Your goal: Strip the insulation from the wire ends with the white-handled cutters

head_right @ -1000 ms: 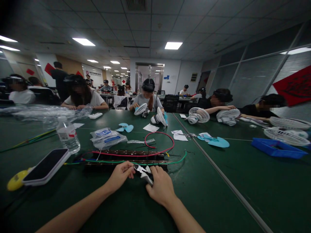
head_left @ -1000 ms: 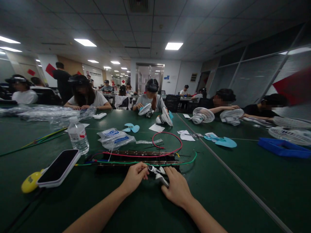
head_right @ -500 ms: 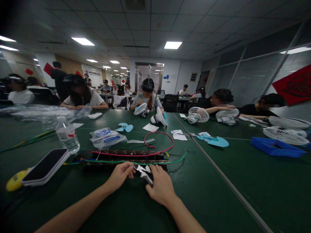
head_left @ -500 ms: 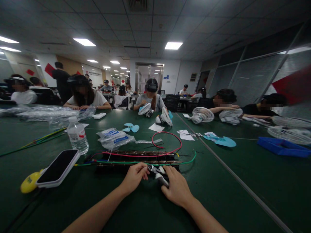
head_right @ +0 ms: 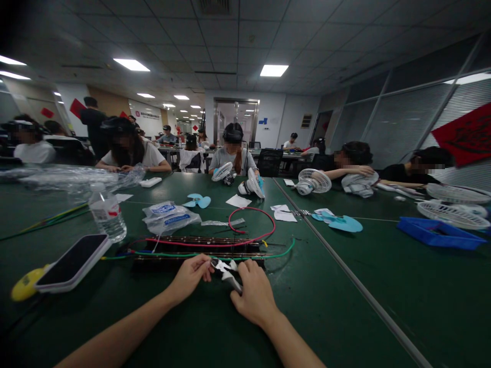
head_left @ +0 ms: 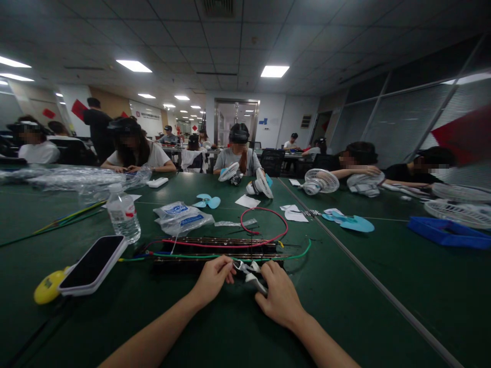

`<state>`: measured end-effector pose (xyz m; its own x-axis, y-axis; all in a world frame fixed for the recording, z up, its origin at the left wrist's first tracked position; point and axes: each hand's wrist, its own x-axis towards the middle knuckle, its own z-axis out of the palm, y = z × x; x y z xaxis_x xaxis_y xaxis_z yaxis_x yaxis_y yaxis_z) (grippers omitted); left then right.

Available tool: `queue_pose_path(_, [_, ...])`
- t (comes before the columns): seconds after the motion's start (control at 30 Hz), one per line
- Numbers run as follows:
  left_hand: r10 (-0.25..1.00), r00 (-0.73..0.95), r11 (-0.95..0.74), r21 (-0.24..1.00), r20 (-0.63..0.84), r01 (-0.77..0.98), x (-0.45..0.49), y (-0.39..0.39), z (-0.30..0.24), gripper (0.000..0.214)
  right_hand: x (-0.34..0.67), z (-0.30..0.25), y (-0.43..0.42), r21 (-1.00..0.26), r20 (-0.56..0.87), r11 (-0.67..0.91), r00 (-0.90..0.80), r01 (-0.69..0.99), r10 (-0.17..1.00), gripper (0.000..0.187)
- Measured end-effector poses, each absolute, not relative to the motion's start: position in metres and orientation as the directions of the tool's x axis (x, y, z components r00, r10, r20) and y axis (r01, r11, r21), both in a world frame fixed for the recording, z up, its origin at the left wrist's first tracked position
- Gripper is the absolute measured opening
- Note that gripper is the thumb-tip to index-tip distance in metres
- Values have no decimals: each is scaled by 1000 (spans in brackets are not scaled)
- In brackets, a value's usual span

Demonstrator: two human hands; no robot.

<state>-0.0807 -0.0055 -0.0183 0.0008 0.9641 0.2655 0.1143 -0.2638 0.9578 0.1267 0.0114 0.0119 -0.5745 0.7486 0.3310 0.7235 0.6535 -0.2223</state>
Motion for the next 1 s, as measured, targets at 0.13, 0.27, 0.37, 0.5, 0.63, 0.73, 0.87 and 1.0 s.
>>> queue_pose_path(0.13, [968, 8, -251, 961, 252, 114, -81, -6, -18, 31, 127, 11, 12, -209, 334, 645, -567, 735, 753, 24])
queue_pose_path(0.27, [968, 5, -249, 962, 250, 108, -81, -5, -18, 30, 127, 11, 12, -215, 330, 647, -569, 731, 753, 23])
queue_pose_path(0.37, [970, 4, -241, 965, 242, 104, -81, -4, -19, 29, 127, 11, 12, -217, 340, 651, -569, 728, 749, 23])
queue_pose_path(0.5, [970, -3, -241, 966, 242, 88, -81, -4, -21, 29, 127, 11, 12, -224, 346, 655, -569, 722, 746, 23])
queue_pose_path(0.63, [966, -12, -257, 963, 259, 82, -81, -4, -20, 28, 127, 13, 12, -223, 349, 655, -569, 721, 745, 23])
queue_pose_path(0.73, [963, -26, -264, 961, 267, 86, -81, -5, -19, 26, 127, 13, 12, -220, 347, 653, -567, 725, 747, 23])
queue_pose_path(0.87, [964, -32, -260, 960, 264, 101, -81, -5, -18, 25, 127, 11, 12, -232, 343, 658, -572, 717, 745, 22])
queue_pose_path(1.0, [966, -12, -254, 959, 258, 128, -82, -5, -17, 26, 127, 9, 13, -234, 346, 659, -572, 715, 744, 21])
